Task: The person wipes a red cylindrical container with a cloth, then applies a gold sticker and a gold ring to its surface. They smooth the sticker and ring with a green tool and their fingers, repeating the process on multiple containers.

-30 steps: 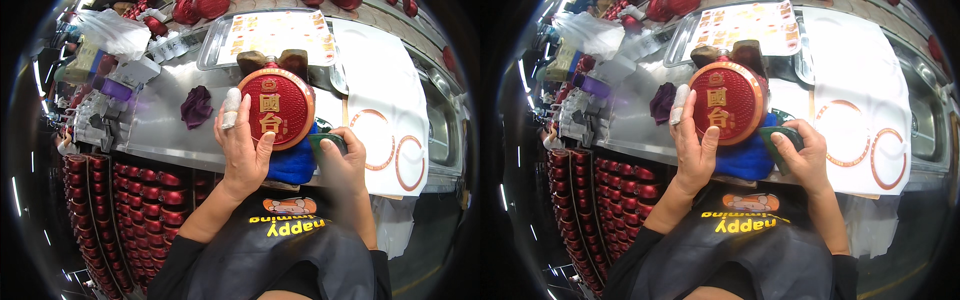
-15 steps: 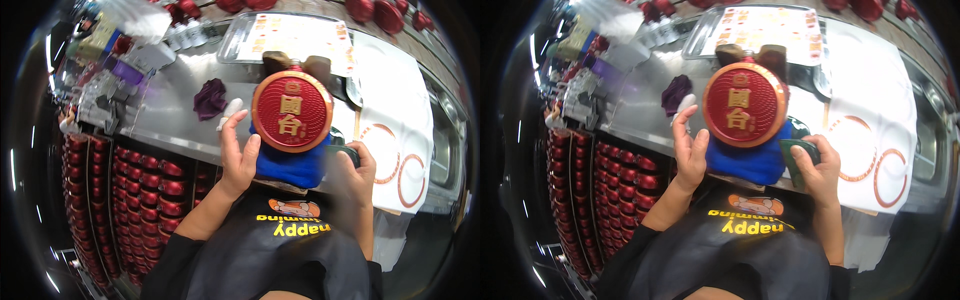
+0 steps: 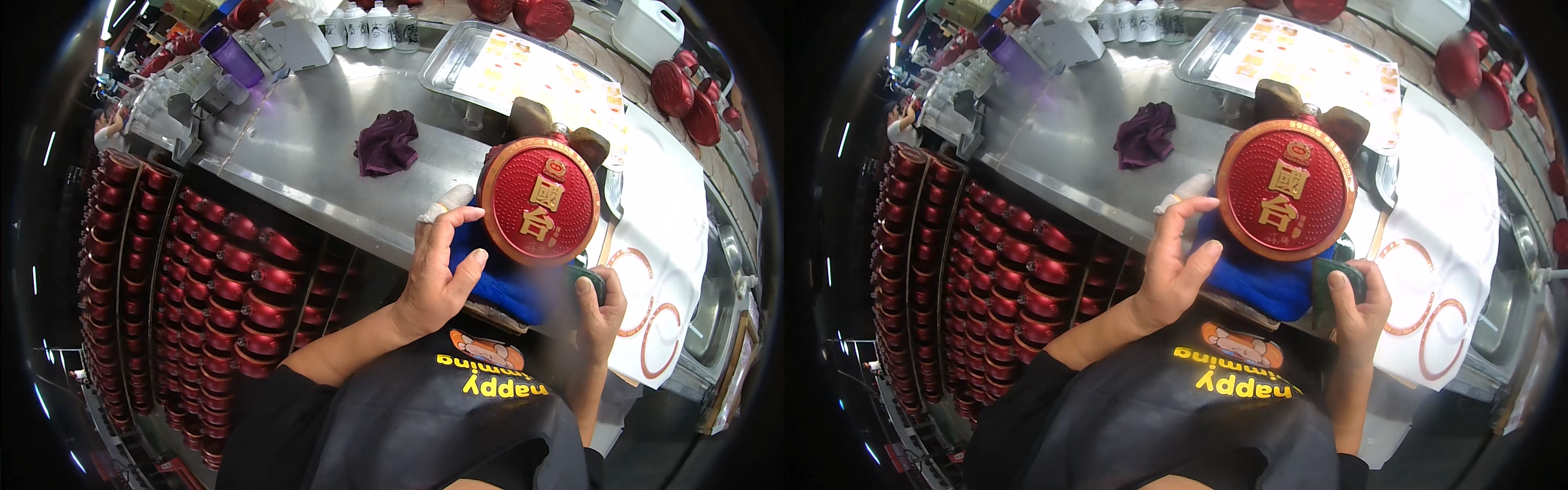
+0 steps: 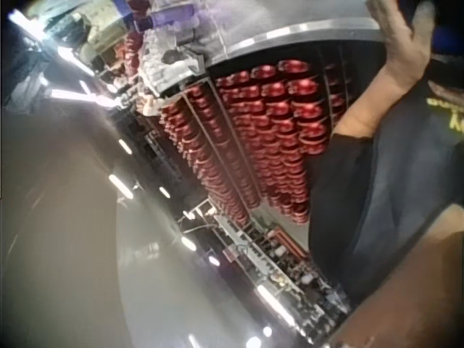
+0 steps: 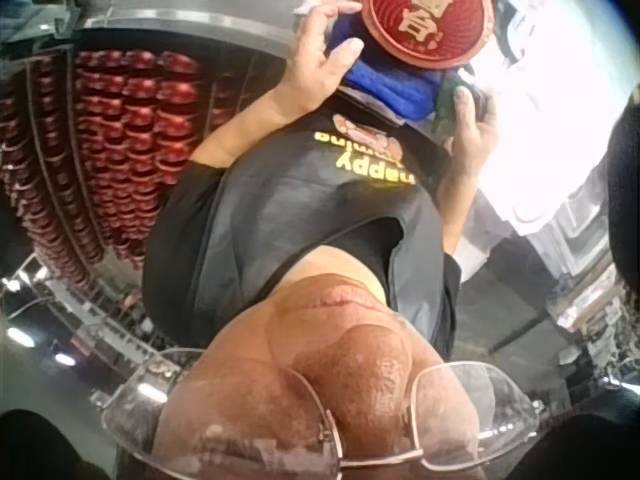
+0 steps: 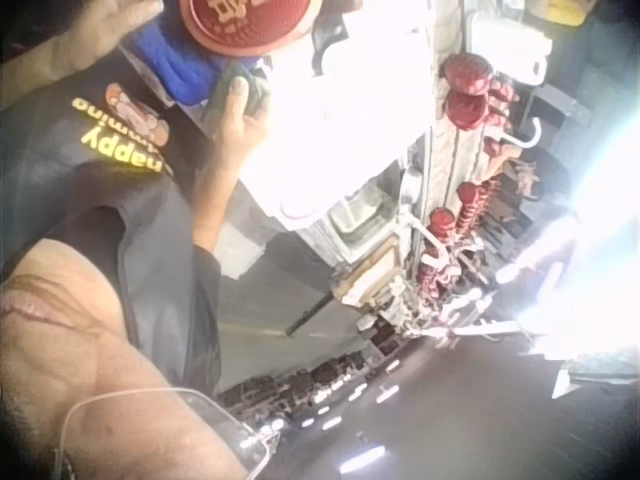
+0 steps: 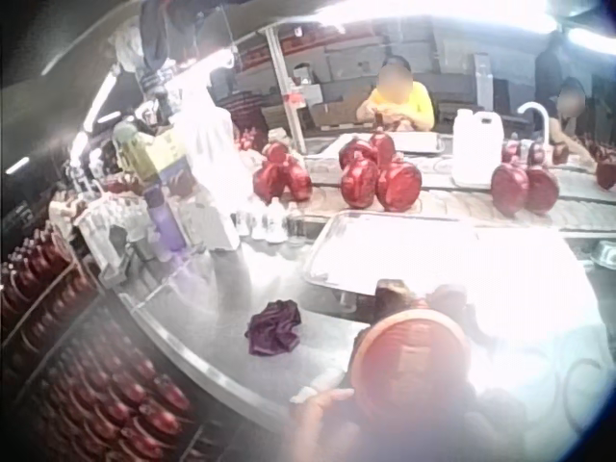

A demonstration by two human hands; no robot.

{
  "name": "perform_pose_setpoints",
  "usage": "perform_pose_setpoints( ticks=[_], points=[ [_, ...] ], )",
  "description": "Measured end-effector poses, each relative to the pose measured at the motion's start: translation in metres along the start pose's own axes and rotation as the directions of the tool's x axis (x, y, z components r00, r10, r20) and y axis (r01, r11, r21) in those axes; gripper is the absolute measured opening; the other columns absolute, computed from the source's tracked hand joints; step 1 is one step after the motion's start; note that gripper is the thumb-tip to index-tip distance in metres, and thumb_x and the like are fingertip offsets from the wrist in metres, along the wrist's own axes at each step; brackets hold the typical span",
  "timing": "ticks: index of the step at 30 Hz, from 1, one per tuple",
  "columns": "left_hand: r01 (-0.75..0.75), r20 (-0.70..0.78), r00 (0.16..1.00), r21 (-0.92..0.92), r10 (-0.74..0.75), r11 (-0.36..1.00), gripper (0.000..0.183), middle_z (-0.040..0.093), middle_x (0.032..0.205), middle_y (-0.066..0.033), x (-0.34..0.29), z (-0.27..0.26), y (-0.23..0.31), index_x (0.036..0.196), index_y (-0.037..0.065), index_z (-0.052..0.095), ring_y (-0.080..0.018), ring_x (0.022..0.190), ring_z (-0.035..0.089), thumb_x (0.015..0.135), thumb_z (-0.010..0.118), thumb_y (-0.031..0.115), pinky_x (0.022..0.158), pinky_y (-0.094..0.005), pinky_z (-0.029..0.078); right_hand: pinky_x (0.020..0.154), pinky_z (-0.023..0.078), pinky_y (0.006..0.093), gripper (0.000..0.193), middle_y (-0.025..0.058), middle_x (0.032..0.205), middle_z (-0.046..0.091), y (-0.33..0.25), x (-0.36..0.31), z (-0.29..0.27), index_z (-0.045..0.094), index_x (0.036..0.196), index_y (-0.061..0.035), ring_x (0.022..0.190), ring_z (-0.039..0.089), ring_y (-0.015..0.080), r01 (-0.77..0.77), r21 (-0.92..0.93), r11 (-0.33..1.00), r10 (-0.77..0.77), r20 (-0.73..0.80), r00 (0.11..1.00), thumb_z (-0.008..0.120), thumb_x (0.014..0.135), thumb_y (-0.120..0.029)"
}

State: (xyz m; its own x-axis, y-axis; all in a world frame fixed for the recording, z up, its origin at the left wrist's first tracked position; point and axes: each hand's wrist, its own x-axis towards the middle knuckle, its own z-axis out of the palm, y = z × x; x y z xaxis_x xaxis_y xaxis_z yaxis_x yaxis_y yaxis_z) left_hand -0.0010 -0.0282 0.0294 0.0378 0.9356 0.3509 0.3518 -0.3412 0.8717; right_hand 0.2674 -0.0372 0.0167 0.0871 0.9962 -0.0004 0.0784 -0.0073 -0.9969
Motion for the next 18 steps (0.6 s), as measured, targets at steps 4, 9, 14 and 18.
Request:
perform_pose_setpoints(
  ticks=[4, 9, 14, 18],
  points=[
    [0.012, 0.035, 0.999, -0.011, -0.011, 1.0, 0.042, 0.047, 0.146, -0.027, -0.003, -0.001, 0.003, 0.135, 0.001, 0.053, -0.0379, 0.137, 0.041, 0.096, 0.062, 0.017, 0.117, -0.0459, 0.027, 0.069, 0.043, 0.0196, 0.015, -0.0022, 0.085, 0.061, 0.0, -0.002, 0.001, 0.061, 0.103, -0.0013, 0.077, 0.053, 0.0045, -0.011, 0.058, 0.998, 0.012, -0.004, 1.0, 0.071, 0.097, -0.012],
    [-0.081, 0.021, 0.997, 0.049, 0.08, 0.995, 0.038, 0.048, 0.146, -0.0277, -0.004, -0.003, 0.0, 0.131, 0.001, 0.056, -0.0392, 0.139, 0.042, 0.097, 0.061, 0.016, 0.117, -0.0462, 0.027, 0.07, 0.043, 0.0195, 0.015, -0.0022, 0.086, 0.061, -0.001, -0.005, 0.004, 0.061, 0.104, -0.0014, 0.078, 0.053, 0.0045, -0.029, 0.105, 0.994, 0.029, -0.002, 1.0, 0.07, 0.097, -0.011],
    [0.049, 0.01, 0.999, -0.051, -0.049, 0.997, 0.042, 0.052, 0.141, -0.0243, -0.006, 0.0, -0.007, 0.134, 0.0, 0.056, -0.0356, 0.131, 0.046, 0.094, 0.064, 0.012, 0.114, -0.043, 0.031, 0.07, 0.044, 0.0198, 0.016, -0.0025, 0.086, 0.061, -0.002, -0.008, 0.009, 0.061, 0.103, -0.0015, 0.078, 0.053, 0.0047, -0.095, 0.107, 0.99, 0.101, -0.047, 0.994, 0.071, 0.097, -0.012],
    [0.094, -0.005, 0.995, -0.192, -0.097, 0.977, 0.045, 0.055, 0.129, -0.0169, -0.008, 0.007, -0.01, 0.136, -0.002, 0.051, -0.0264, 0.123, 0.05, 0.095, 0.065, 0.01, 0.109, -0.0375, 0.038, 0.069, 0.044, 0.0201, 0.018, -0.0027, 0.085, 0.061, -0.001, -0.009, 0.013, 0.062, 0.101, -0.002, 0.078, 0.053, 0.0047, -0.119, 0.097, 0.988, 0.125, -0.059, 0.99, 0.072, 0.097, -0.016]
  ],
)
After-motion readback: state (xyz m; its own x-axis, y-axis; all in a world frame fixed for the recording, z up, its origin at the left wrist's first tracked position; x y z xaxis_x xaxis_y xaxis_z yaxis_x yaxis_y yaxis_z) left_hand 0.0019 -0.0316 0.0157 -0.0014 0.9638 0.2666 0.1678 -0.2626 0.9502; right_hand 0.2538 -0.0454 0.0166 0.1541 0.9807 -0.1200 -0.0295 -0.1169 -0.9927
